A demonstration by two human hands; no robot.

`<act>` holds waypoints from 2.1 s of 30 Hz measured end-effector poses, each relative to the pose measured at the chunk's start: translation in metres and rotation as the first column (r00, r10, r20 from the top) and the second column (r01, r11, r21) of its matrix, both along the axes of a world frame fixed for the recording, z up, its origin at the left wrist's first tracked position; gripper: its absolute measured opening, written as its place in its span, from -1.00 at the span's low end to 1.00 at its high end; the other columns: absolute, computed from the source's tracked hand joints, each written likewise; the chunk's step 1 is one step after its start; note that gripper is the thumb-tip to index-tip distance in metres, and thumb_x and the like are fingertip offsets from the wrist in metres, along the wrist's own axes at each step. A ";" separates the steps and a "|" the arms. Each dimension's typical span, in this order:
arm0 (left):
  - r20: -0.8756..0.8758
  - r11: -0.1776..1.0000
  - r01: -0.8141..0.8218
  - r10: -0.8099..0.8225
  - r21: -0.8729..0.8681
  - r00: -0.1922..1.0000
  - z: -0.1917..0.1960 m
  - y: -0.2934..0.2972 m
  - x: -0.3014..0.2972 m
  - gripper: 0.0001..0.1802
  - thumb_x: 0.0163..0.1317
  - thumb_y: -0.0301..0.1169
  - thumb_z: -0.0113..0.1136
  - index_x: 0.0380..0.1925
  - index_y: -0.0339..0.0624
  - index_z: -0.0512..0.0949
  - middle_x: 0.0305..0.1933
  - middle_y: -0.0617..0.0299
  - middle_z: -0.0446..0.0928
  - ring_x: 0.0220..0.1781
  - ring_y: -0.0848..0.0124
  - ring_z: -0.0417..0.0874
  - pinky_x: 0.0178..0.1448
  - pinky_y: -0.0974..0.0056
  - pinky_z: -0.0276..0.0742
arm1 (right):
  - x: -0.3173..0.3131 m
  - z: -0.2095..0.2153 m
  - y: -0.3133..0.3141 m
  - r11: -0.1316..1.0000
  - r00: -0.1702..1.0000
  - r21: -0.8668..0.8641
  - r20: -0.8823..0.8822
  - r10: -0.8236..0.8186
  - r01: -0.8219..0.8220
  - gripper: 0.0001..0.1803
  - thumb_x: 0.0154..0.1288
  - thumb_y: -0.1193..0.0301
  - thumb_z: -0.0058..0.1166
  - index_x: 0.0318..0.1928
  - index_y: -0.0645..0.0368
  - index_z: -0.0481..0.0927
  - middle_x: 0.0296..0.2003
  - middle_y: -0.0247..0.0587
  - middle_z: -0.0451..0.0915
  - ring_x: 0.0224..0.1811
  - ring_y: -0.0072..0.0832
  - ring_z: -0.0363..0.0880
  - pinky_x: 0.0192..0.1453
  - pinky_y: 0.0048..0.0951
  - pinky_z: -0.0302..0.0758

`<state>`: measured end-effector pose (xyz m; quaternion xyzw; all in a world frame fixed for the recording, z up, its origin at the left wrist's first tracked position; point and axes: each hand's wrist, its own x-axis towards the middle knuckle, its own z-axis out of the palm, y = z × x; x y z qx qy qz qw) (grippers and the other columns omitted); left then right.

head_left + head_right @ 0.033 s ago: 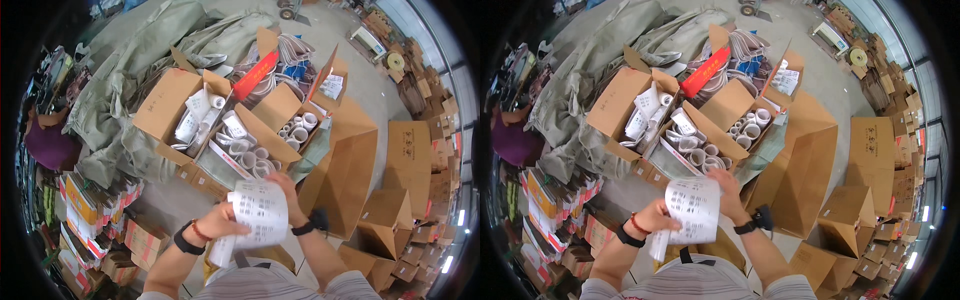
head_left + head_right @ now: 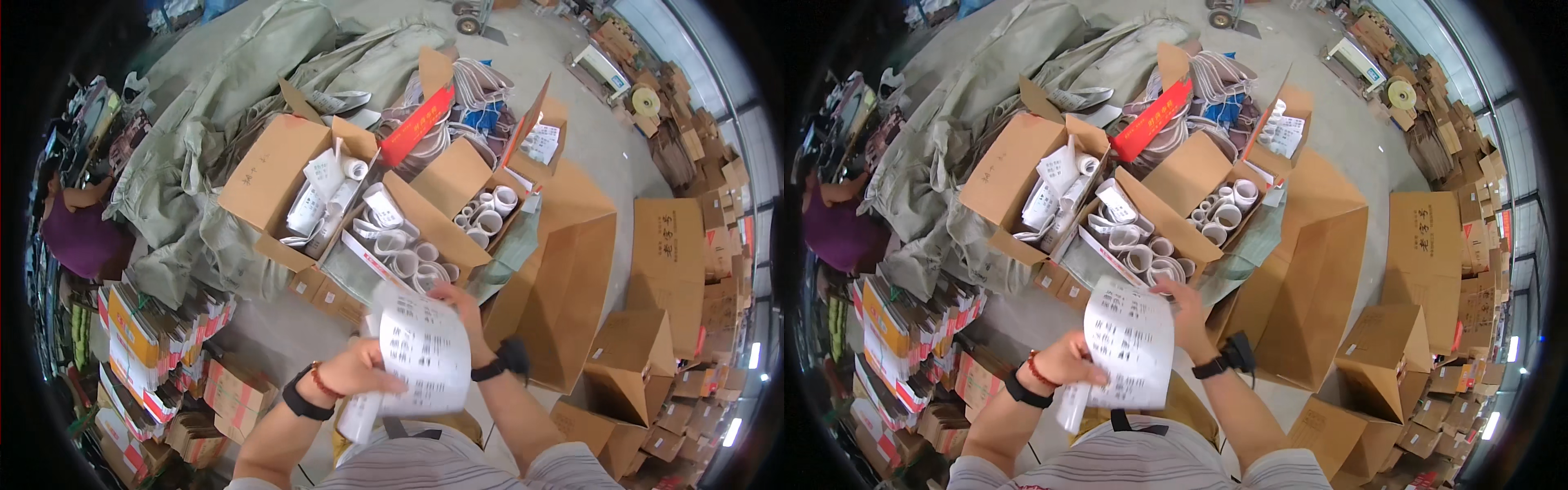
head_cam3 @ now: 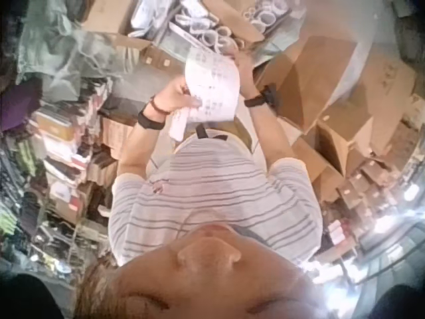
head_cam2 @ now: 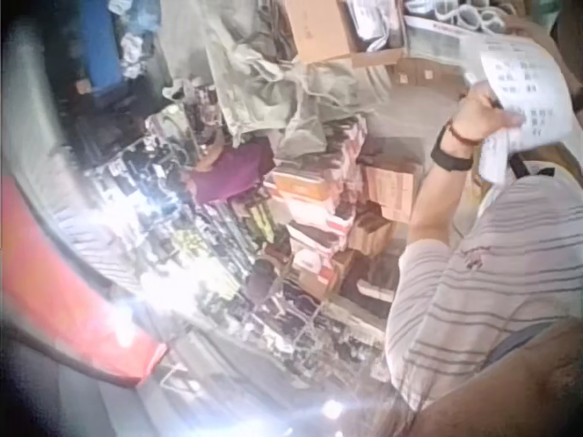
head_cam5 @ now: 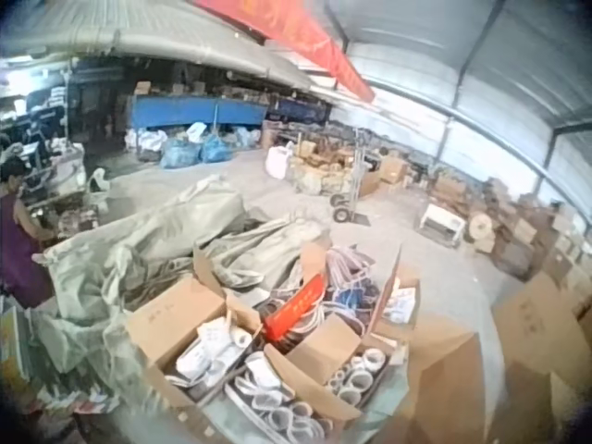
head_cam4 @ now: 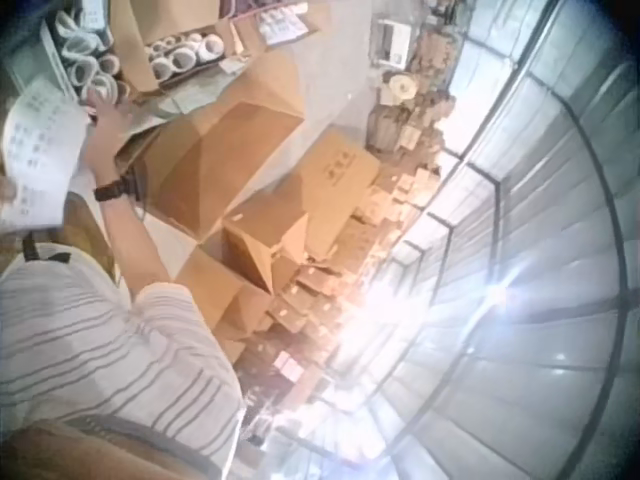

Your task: The recorder moves through a warehouse and sticks labels onto large cardboard shipping boxes.

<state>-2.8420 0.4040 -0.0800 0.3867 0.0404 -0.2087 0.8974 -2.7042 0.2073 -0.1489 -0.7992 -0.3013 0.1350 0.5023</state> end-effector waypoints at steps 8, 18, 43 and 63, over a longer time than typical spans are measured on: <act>0.210 0.987 0.103 -0.075 -0.124 0.975 0.017 0.014 -0.069 -0.38 -0.02 -0.64 0.28 0.11 -0.30 0.34 0.06 0.16 0.48 0.06 0.45 0.47 0.14 0.28 0.38 | -0.017 -0.046 0.023 0.994 0.982 0.025 -0.156 0.109 -0.107 -0.59 0.10 0.44 0.15 -0.01 0.24 0.49 -0.08 -0.15 0.52 -0.04 -0.34 0.49 0.07 -0.36 0.39; 0.201 0.999 0.046 -0.043 -0.012 0.979 0.028 0.028 -0.094 -0.50 0.00 -0.62 0.28 0.02 -0.34 0.43 0.03 0.15 0.51 0.04 0.43 0.50 0.10 0.29 0.39 | 0.014 -0.025 0.071 0.722 0.595 0.560 -0.762 0.255 0.407 -0.62 0.23 0.41 0.00 0.06 0.26 0.43 -0.03 -0.14 0.49 -0.01 -0.28 0.48 0.10 -0.32 0.40; 0.854 0.292 -0.802 -0.184 0.521 0.487 0.033 -0.042 -0.034 -0.74 -0.15 -0.57 0.20 -0.35 -0.16 0.63 -0.37 0.17 0.57 -0.46 0.36 0.61 -0.45 0.39 0.52 | 0.137 0.192 -0.013 0.963 0.437 0.142 0.869 -0.232 0.228 -0.82 -0.06 0.60 0.10 -0.36 0.25 0.46 -0.30 -0.07 0.53 -0.26 -0.18 0.50 -0.20 -0.34 0.42; 0.282 0.912 -0.407 0.378 0.048 0.882 0.083 -0.027 0.026 -0.63 0.18 -0.60 0.05 0.03 -0.31 0.39 -0.08 0.13 0.53 -0.04 0.43 0.53 0.05 0.34 0.44 | -0.020 0.202 -0.024 0.959 0.923 -0.280 -0.380 -0.062 -0.051 -0.25 0.00 0.53 0.11 0.25 0.20 0.15 -0.02 -0.15 0.47 -0.05 -0.39 0.48 0.04 -0.50 0.36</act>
